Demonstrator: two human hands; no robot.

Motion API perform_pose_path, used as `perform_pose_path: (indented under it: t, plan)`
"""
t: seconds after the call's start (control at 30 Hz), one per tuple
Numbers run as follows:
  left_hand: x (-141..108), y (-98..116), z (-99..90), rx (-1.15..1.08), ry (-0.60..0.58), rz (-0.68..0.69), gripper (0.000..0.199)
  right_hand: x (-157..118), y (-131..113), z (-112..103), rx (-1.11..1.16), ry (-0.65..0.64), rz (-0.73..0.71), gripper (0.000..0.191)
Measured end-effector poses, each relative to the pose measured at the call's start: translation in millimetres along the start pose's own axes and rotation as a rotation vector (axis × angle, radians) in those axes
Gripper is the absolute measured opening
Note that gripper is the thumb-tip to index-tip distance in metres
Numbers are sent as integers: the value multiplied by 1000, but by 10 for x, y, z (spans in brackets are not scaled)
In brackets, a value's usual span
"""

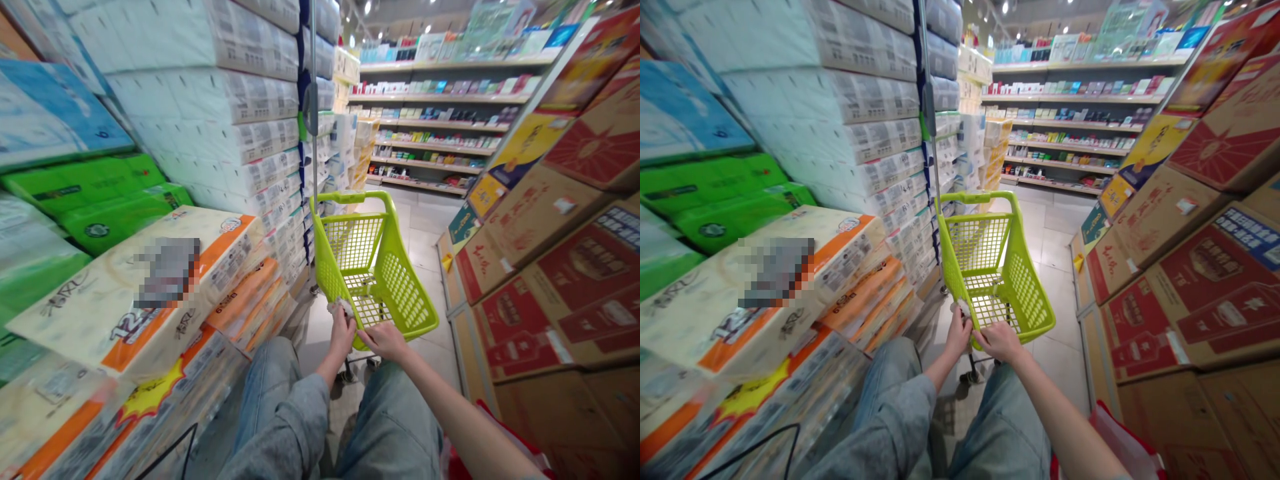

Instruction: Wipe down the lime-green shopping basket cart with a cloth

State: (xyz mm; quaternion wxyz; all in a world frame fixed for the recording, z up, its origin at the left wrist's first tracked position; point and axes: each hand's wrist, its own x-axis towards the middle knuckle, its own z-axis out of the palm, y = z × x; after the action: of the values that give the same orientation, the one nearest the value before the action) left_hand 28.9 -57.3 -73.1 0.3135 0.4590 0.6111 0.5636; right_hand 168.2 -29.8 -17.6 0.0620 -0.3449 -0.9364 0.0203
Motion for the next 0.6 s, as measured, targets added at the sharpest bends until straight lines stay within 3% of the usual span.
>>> perform_pose_path:
  t: [0.27, 0.43, 0.6]
  plan:
    - [-241, 71, 200, 47, -30, 16, 30, -243, 191, -49, -37, -67, 17, 58]
    - [-277, 52, 317, -14, -15, -67, 38, -261, 237, -96, -59, -93, 48, 64]
    - [-187, 110, 263, -93, 39, -146, 30, -249, 206, -121, -53, -110, 47, 67]
